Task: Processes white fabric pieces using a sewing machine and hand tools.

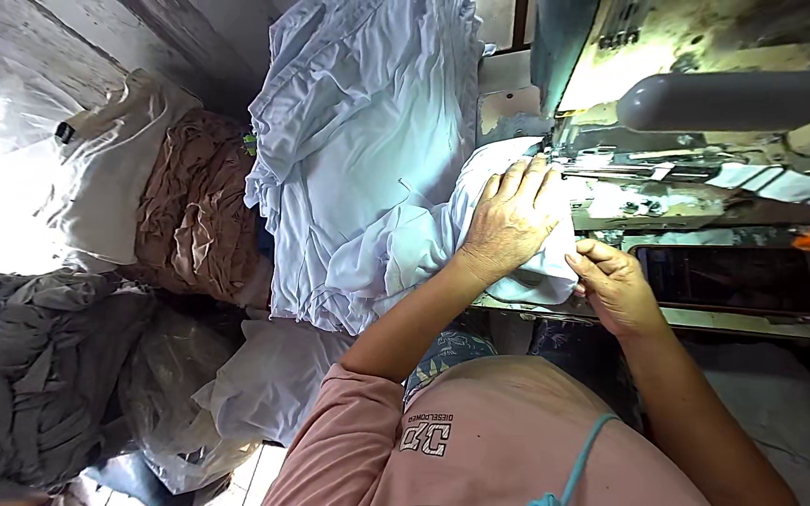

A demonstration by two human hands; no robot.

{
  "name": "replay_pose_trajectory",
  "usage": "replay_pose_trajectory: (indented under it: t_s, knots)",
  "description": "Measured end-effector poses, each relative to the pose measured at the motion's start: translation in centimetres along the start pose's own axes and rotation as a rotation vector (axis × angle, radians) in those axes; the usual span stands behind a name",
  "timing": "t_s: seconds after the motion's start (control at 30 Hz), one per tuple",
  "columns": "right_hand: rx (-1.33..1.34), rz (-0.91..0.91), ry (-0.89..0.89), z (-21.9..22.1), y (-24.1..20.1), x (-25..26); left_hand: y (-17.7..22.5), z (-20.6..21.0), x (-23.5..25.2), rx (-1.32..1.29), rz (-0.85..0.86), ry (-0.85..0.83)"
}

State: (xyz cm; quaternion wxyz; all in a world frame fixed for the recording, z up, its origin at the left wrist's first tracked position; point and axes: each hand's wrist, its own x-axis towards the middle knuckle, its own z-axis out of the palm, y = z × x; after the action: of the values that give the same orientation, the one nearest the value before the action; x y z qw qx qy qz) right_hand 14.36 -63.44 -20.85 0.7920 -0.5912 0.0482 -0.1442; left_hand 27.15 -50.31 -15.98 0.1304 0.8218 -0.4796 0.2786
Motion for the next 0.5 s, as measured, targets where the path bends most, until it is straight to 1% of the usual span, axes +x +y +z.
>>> replay_pose_trajectory:
  t_s: [0.07, 0.17, 0.27, 0.33, 0.4, 0.5]
  knots:
    - [-0.017, -0.017, 0.013, 0.1, 0.0, 0.1, -0.2, -0.1, 0.2, -0.014, -0.006, -0.025]
    - [-0.066, -0.046, 0.004, 0.3, 0.0, 0.4, -0.9, -0.9, 1.3, -0.169, -0.072, -0.121]
    - [-0.131, -0.089, 0.012, 0.7, 0.0, 0.8, -2.4, -2.7, 3.7, -0.341, -0.163, -0.287]
    - [-0.189, -0.117, 0.028, 0.9, 0.1, 1.2, -3.5, -3.2, 5.4, -0.355, -0.160, -0.372]
    - [-0.231, -0.159, 0.050, 1.2, 0.1, 1.7, -4.4, -3.0, 6.6, -0.330, -0.129, -0.388]
    - [-0.298, -0.221, 0.088, 1.7, 0.0, 2.3, -5.9, -1.8, 7.7, -0.299, -0.066, -0.313]
